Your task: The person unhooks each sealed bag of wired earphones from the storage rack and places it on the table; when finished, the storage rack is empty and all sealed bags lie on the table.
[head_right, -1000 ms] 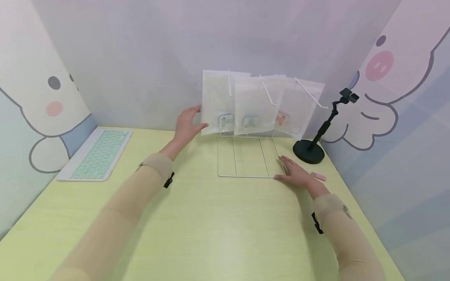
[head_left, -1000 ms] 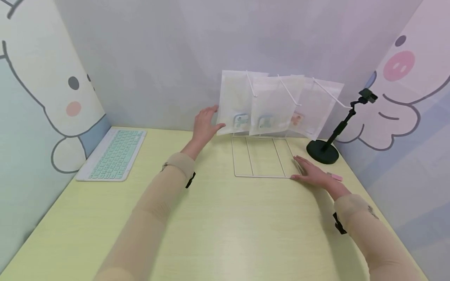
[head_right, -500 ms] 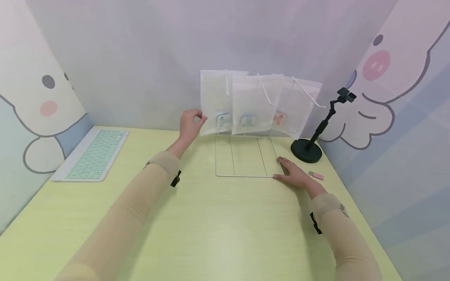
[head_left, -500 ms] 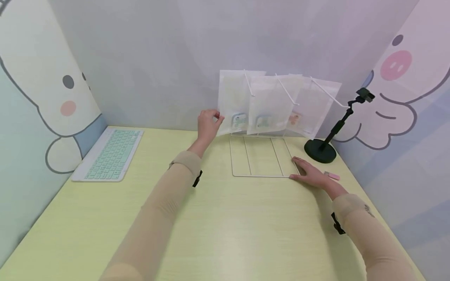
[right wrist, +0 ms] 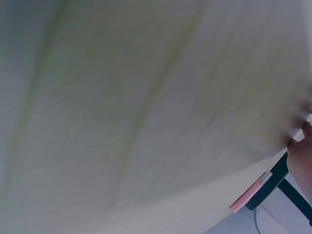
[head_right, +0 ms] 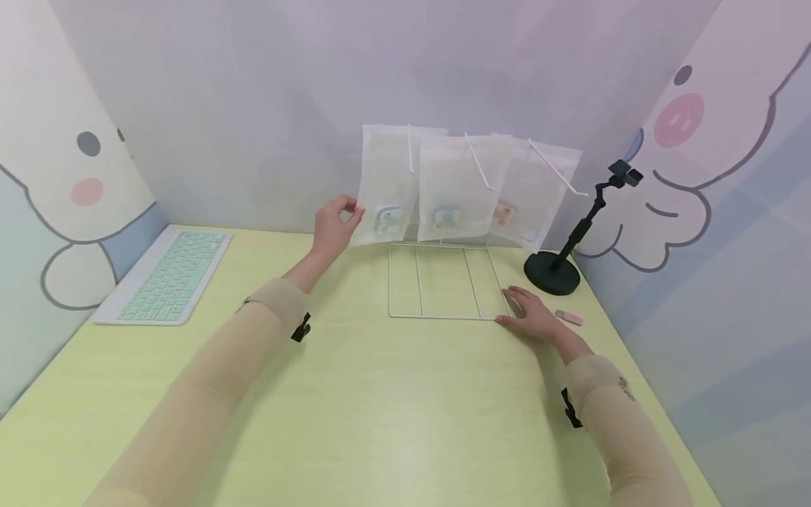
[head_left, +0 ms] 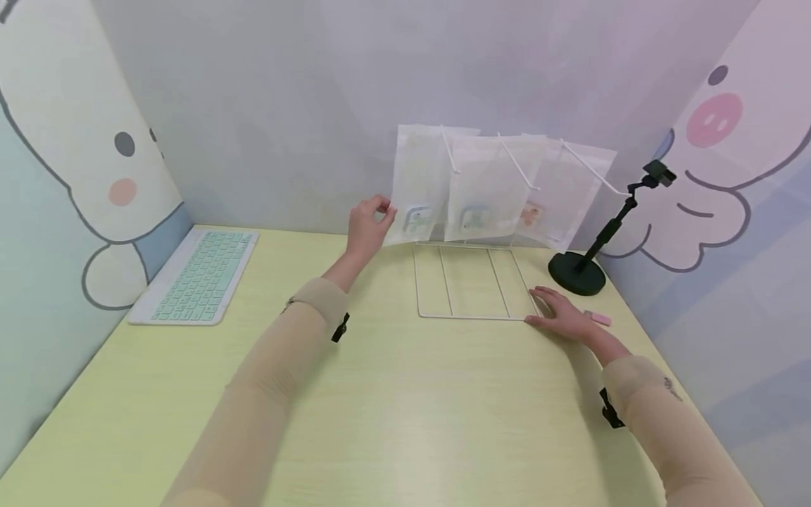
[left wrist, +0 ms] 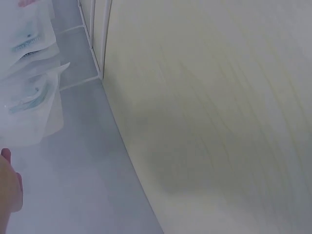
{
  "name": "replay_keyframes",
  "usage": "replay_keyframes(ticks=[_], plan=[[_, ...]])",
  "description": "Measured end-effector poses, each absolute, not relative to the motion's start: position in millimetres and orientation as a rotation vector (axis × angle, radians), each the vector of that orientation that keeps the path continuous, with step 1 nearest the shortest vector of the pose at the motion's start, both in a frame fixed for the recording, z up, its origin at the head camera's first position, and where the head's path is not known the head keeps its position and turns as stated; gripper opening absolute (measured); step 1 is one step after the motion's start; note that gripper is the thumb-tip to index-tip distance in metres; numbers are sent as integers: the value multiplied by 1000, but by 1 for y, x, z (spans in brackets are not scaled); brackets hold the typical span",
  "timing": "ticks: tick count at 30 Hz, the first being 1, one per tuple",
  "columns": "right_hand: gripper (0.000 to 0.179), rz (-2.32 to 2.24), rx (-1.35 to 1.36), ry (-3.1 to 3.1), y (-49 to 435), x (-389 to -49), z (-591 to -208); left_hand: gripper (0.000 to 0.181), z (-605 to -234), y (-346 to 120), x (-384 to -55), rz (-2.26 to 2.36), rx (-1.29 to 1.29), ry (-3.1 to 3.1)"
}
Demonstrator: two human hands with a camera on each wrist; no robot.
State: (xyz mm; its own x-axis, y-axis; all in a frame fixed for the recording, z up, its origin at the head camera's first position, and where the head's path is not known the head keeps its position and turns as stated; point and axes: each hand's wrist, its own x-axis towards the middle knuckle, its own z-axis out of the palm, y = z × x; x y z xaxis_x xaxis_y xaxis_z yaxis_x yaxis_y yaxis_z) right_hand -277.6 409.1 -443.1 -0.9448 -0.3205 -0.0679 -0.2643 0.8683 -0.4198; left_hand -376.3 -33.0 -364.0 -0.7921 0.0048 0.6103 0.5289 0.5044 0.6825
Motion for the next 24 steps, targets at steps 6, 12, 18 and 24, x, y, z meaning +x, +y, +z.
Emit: replay_keyframes(ticks=[6, 12, 18, 24], plan=[[76, -632, -460, 2903, 406, -275, -442, 14, -356, -43, -370, -1263, -501, -2142], [75, -636, -445, 2903, 406, -276, -442, 14, -342, -53, -358, -1276, -505, -2094], [75, -629, -451, 2922, 406, -278, -445, 14, -329, -62, -346, -1248, -508, -2083], [75, -611, -462, 2923, 403, -276, -441, 18, -312, -75, -335, -1174, -526, -2085]])
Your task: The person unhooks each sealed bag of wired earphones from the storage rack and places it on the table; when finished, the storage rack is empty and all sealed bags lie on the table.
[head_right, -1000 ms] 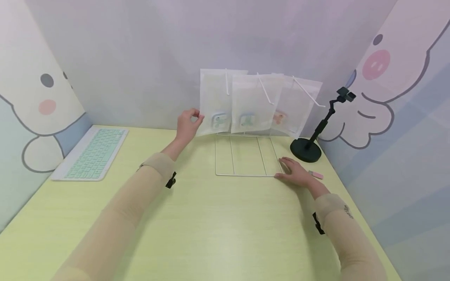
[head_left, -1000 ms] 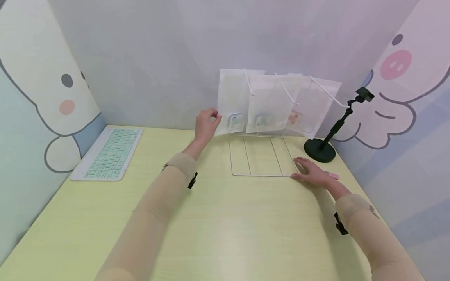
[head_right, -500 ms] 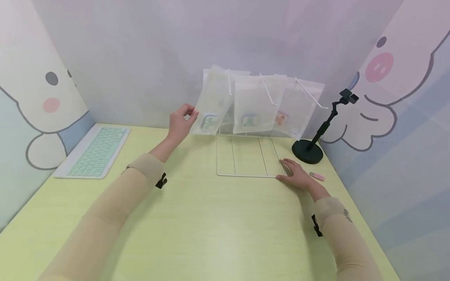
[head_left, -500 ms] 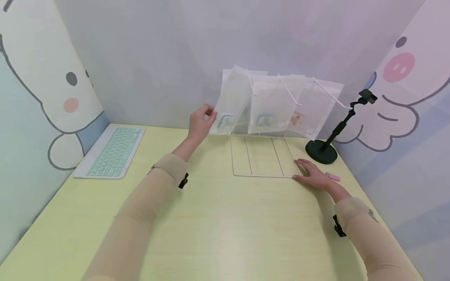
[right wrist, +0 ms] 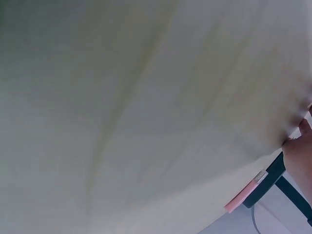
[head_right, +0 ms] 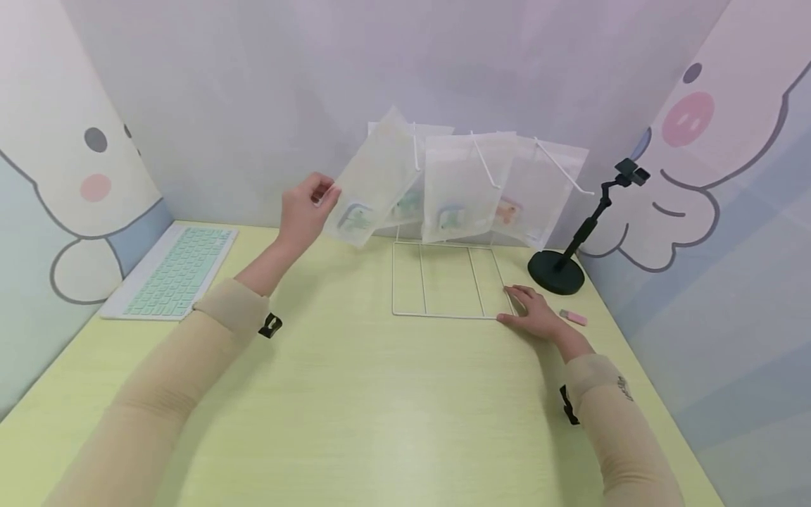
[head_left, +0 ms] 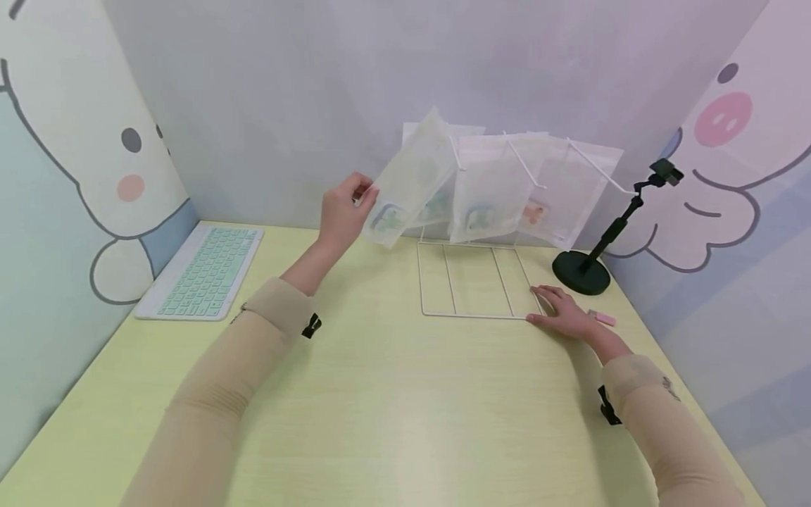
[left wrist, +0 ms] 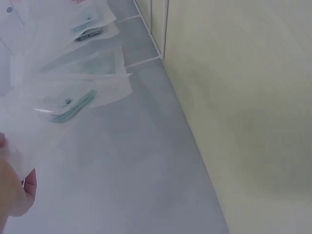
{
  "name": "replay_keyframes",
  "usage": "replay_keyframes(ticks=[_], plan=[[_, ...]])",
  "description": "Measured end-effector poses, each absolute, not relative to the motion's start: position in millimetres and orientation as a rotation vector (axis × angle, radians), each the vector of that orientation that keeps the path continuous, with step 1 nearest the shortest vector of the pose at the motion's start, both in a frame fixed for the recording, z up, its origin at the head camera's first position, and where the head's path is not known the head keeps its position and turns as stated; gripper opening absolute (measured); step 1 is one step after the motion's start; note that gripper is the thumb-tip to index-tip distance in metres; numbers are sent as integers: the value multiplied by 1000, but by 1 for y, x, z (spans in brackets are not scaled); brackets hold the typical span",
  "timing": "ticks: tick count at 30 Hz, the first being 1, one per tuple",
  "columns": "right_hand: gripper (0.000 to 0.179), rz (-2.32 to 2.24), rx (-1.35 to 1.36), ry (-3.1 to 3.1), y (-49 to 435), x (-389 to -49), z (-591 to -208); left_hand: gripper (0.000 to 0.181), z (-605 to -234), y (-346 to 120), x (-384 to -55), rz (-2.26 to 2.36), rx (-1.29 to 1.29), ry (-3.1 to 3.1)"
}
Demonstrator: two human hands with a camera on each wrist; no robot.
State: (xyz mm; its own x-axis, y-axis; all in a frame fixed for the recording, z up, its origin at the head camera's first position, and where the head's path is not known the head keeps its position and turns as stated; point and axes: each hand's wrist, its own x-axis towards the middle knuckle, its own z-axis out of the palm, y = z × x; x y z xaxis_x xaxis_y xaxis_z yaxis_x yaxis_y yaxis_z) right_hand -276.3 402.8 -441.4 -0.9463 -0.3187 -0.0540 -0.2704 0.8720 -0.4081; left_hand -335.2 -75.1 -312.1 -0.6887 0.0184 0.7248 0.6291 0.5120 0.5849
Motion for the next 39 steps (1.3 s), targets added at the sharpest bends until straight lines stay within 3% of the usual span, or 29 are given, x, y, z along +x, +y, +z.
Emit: replay_keyframes(ticks=[23, 39], plan=[[76, -593, -457, 2920, 406, -281, -448, 19, -264, -116, -290, -835, -635, -2084], [76, -582, -418, 2905, 404, -278, -442, 19, -248, -130, -269, -737, -928, -1964]])
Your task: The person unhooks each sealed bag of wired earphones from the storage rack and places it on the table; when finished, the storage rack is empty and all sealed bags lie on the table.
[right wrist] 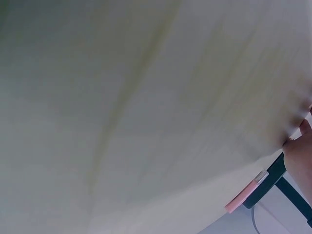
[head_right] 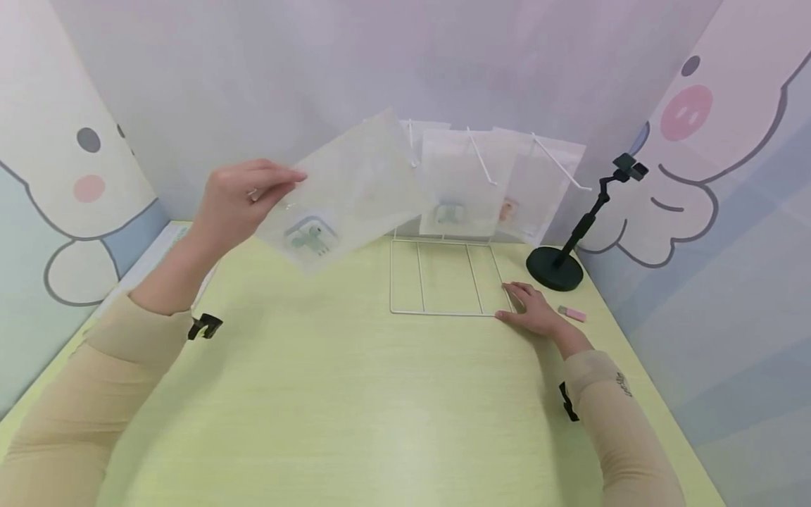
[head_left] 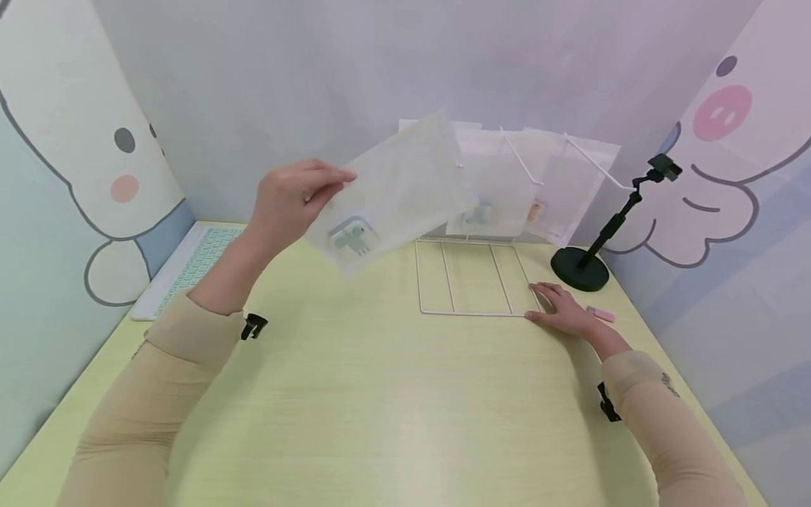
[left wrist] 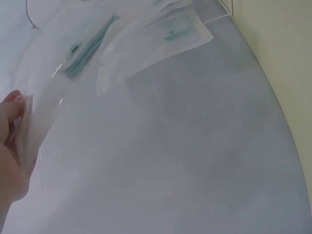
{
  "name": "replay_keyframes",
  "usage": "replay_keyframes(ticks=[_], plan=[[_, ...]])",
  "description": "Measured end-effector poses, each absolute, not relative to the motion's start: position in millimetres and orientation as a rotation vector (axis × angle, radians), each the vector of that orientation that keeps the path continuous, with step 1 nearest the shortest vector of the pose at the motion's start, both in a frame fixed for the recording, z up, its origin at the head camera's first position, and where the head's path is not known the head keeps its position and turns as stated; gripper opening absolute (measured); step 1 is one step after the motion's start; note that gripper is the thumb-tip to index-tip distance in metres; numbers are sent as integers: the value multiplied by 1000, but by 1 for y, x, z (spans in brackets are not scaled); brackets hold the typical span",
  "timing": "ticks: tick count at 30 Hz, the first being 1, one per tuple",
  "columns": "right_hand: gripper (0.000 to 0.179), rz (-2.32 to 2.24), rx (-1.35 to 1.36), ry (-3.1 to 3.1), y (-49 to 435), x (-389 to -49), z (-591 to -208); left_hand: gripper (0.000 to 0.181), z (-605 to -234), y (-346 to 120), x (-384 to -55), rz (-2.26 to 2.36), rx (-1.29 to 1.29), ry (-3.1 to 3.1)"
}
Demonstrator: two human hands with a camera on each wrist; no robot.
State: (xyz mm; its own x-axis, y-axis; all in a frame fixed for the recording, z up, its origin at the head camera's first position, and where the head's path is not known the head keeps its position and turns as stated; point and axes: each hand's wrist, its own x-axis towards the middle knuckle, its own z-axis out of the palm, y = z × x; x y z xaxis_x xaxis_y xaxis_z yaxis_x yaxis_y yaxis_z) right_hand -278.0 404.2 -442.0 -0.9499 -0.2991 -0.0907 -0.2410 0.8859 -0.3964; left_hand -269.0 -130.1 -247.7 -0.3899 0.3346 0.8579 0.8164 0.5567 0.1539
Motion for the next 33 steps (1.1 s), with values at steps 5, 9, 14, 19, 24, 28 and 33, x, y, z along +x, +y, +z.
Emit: replay_keyframes(ticks=[5, 9, 14, 19, 24, 28, 33], plan=[[77, -577, -412, 2908, 405, -278, -443, 22, -244, -132, -259, -744, -1007, -1941], [76, -586, -418, 2912, 406, -278, -443, 32, -243, -134, -252, -766, -1051, -1948], [75, -600, -440, 2917, 406, -279, -445, 47, -247, -139, -248, -837, -1074, -2014], [75, -604, -435, 2912, 406, -279, -445, 59, -259, -150, -247, -933, -1097, -2096], [76, -606, -421, 2904, 403, -277, -443, 65, -271, -163, -241, -1074, -1063, -2196], [76, -606, -423, 2907, 404, -277, -442, 72, -283, -176, -234, -1218, -987, -2278], [75, -603, -428, 2914, 405, -278, -443, 78, -299, -191, -228, -1348, -787, -2410]])
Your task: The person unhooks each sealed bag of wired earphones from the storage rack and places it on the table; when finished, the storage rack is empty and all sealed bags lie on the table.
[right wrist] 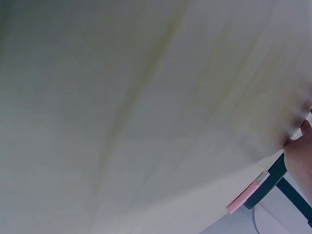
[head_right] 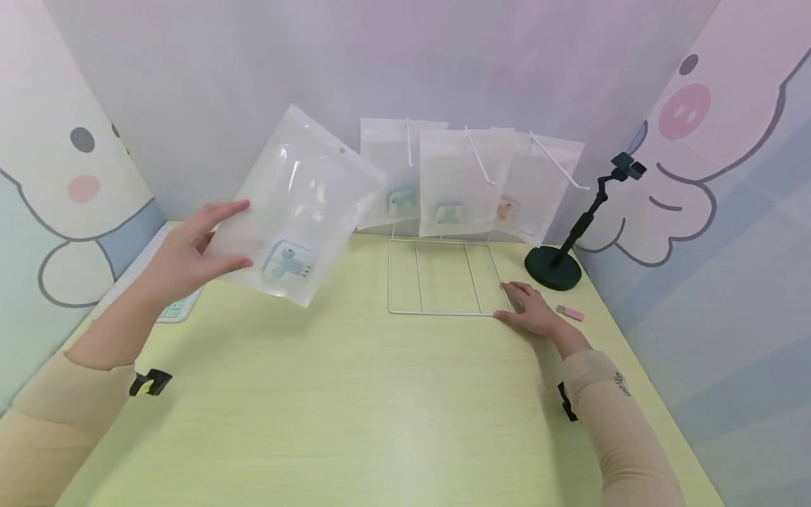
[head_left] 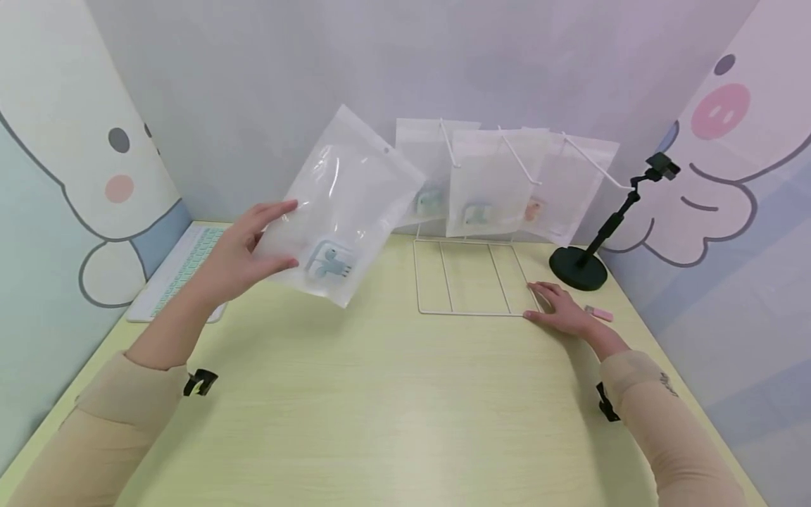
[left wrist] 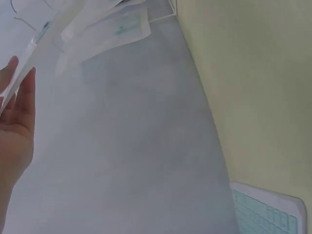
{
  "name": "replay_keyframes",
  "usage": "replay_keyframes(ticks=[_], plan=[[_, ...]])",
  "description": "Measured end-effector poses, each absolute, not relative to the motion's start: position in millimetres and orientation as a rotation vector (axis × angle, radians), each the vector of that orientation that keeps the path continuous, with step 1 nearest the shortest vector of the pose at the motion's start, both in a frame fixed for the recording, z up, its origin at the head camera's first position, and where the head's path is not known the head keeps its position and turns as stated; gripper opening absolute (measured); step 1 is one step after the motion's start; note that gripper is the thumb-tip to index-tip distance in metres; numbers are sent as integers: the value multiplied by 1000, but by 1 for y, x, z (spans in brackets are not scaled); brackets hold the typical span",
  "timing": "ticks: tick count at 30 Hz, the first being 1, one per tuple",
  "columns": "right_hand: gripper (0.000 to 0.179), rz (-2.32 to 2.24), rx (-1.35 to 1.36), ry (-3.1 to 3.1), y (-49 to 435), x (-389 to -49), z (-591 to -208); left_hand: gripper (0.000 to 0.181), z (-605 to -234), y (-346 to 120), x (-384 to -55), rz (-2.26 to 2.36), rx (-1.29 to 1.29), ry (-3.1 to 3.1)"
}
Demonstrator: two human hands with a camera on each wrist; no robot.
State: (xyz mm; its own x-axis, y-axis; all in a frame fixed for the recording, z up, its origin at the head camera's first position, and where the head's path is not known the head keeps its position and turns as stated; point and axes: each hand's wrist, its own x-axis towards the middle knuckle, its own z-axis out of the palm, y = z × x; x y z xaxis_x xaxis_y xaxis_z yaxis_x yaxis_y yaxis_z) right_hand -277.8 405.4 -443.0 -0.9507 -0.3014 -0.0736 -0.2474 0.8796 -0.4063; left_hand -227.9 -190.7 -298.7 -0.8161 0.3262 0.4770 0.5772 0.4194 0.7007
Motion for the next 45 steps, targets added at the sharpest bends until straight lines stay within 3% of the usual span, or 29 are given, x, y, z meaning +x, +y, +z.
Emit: replay_keyframes(ticks=[8, 20, 32, 45], plan=[[76, -604, -422, 2906, 405, -278, -442, 82, -328, -197, -229, -1447, -480, -2521], [77, -593, -409, 2909, 404, -277, -442, 86, -378, -199, -259, -1456, -395, -2634], [76, -584, -431, 2917, 405, -277, -442, 89, -394, -217, -281, -1228, -364, -2823], [77, -568, -432, 2914, 407, -280, -444, 95, -412, -246, -303, -726, -515, -3060]])
